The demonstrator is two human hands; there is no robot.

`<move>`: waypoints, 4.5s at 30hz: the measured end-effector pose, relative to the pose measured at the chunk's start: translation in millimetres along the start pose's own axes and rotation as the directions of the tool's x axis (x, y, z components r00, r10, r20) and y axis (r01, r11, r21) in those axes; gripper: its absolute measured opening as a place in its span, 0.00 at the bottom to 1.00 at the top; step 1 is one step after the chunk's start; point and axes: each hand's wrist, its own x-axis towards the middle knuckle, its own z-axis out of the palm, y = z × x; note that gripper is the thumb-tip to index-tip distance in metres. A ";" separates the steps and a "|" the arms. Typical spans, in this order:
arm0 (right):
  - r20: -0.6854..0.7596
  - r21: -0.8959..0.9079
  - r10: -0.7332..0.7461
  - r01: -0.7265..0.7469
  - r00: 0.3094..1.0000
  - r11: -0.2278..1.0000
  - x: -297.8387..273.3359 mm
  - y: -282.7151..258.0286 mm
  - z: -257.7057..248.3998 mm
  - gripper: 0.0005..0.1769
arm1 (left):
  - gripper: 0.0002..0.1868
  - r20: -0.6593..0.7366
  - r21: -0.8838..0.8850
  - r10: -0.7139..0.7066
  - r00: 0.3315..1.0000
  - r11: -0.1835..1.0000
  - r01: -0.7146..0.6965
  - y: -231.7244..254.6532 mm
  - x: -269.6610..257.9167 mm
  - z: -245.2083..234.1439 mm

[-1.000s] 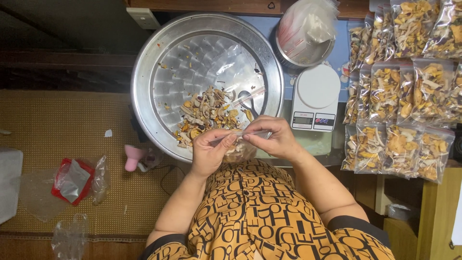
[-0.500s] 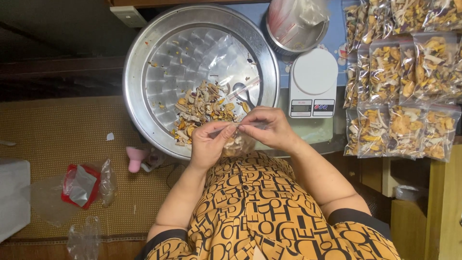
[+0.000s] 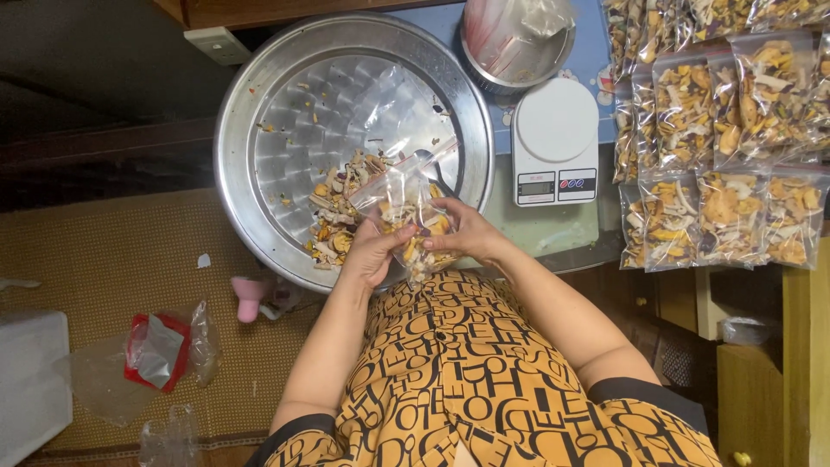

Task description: Packaging dried food items into small plastic bags using a spoon and weighing them on a digital scale.

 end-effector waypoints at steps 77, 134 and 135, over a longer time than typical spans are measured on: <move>0.210 -0.391 -0.314 0.374 0.926 0.841 -100.9 -46.4 -146.2 0.34 | 0.07 0.188 0.609 0.475 0.860 0.631 -0.481 -21.0 19.3 133.2; 0.087 -0.192 -0.316 0.328 0.945 0.925 -99.0 -23.1 -164.0 0.38 | 0.07 -0.126 0.389 0.364 0.923 0.874 -0.292 -38.5 21.7 122.4; 0.090 -0.191 -0.312 0.324 0.946 0.927 -99.0 -23.4 -164.6 0.38 | 0.08 -0.114 0.386 0.351 0.930 0.878 -0.284 -36.3 21.7 124.9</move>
